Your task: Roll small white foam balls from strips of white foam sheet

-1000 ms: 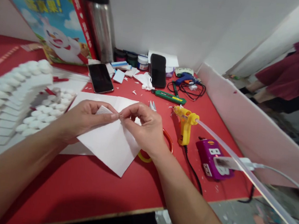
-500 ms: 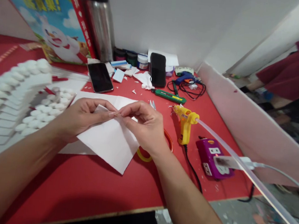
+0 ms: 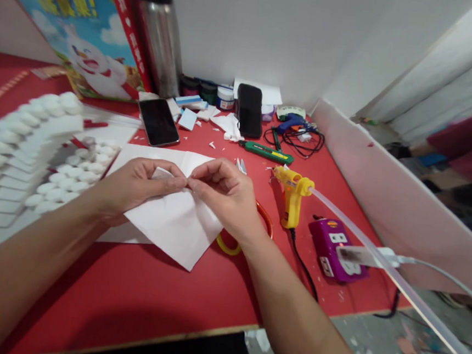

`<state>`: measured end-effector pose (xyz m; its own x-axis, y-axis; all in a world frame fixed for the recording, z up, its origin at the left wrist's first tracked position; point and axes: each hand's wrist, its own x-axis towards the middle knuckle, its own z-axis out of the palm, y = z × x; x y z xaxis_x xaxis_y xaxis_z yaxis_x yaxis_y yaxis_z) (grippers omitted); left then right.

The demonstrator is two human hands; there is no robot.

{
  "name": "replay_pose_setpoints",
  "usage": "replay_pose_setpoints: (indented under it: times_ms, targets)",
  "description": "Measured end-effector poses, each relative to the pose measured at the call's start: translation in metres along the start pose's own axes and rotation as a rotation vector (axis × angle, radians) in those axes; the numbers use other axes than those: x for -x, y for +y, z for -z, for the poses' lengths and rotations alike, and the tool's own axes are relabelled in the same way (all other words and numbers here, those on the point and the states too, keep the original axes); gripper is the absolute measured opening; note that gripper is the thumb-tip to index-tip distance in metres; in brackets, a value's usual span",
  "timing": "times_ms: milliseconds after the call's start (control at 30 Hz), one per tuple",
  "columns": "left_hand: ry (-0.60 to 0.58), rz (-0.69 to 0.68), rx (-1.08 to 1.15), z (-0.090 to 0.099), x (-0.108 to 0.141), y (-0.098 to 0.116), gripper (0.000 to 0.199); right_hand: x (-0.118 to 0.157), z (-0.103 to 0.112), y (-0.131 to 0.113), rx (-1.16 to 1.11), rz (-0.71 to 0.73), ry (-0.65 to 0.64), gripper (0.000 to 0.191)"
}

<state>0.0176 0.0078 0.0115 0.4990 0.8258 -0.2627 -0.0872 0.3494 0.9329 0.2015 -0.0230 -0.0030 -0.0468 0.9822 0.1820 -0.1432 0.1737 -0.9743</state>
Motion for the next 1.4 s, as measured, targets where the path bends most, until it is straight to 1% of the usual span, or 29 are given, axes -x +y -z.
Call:
replay_pose_setpoints:
  times_ms: [67, 167, 267, 333, 433, 500, 567, 667, 733, 800, 833, 867, 933, 967, 1000, 1033, 1100, 1133, 1167, 1233, 1300, 1400]
  targets:
    - [-0.015, 0.004, 0.012, -0.001, 0.001, 0.001, 0.035, -0.001, 0.001, 0.001, -0.053, -0.020, 0.002, 0.016]
    - [-0.005, 0.004, -0.009, -0.003, 0.003, 0.003, 0.037, -0.002, 0.003, 0.004, -0.097, -0.037, 0.009, 0.014]
    - [-0.010, 0.014, -0.037, -0.002, 0.004, 0.003, 0.036, -0.002, 0.006, 0.004, -0.052, -0.015, 0.023, 0.011]
    - [-0.040, 0.009, -0.062, 0.000, 0.004, 0.003, 0.033, -0.002, 0.007, 0.003, -0.036, -0.012, 0.023, 0.013]
    - [-0.075, 0.005, -0.092, 0.003, 0.004, 0.003, 0.030, -0.002, 0.006, 0.001, -0.027, -0.050, 0.023, 0.015]
    - [-0.077, 0.008, -0.099, 0.005, 0.004, 0.004, 0.029, -0.002, 0.005, 0.000, -0.010, -0.086, 0.036, 0.016]
    - [-0.068, -0.006, -0.113, 0.007, 0.003, 0.004, 0.029, -0.002, 0.003, -0.002, 0.008, -0.111, 0.064, 0.020]
    - [-0.043, -0.037, -0.127, 0.008, 0.003, 0.004, 0.028, -0.002, 0.003, -0.005, 0.070, -0.095, 0.103, 0.026]
    - [-0.033, -0.040, -0.122, 0.008, 0.003, 0.004, 0.027, -0.002, 0.003, -0.006, 0.157, -0.086, 0.111, 0.036]
    - [-0.023, -0.036, -0.136, 0.008, 0.003, 0.002, 0.028, -0.001, 0.002, -0.008, 0.254, -0.113, 0.062, 0.052]
    - [-0.011, -0.040, -0.159, 0.008, 0.003, 0.001, 0.029, -0.001, 0.002, -0.008, 0.293, -0.143, 0.010, 0.055]
    - [0.008, -0.054, -0.186, 0.008, 0.002, 0.001, 0.030, 0.000, 0.001, -0.009, 0.312, -0.187, -0.058, 0.054]
    - [0.056, -0.088, -0.223, 0.008, 0.001, -0.001, 0.032, 0.002, 0.000, -0.009, 0.280, -0.302, -0.192, 0.047]
    - [0.081, -0.105, -0.210, 0.008, 0.000, -0.002, 0.033, 0.003, 0.000, -0.008, 0.237, -0.359, -0.226, 0.043]
    - [0.099, -0.117, -0.171, 0.009, -0.001, -0.002, 0.034, 0.003, 0.000, -0.007, 0.184, -0.408, -0.229, 0.040]
    - [0.109, -0.127, -0.118, 0.009, -0.002, -0.002, 0.035, 0.004, 0.001, -0.006, 0.127, -0.439, -0.201, 0.038]
    - [0.100, -0.134, -0.016, 0.011, -0.005, -0.002, 0.039, 0.003, 0.004, -0.005, 0.036, -0.445, -0.099, 0.035]
    - [0.088, -0.133, -0.013, 0.012, -0.006, -0.002, 0.041, 0.003, 0.005, -0.004, -0.002, -0.440, -0.057, 0.035]
    - [0.074, -0.130, -0.027, 0.013, -0.006, -0.001, 0.037, 0.002, 0.007, -0.004, -0.034, -0.439, -0.032, 0.034]
    - [0.078, -0.143, -0.070, 0.015, -0.007, 0.000, 0.031, 0.000, 0.009, -0.006, -0.077, -0.466, -0.041, 0.034]
    - [0.112, -0.161, -0.112, 0.016, -0.007, 0.000, 0.031, -0.001, 0.010, -0.009, -0.098, -0.515, -0.093, 0.038]
    - [0.195, -0.178, -0.146, 0.020, -0.007, -0.001, 0.025, -0.002, 0.012, -0.012, -0.095, -0.549, -0.168, 0.054]
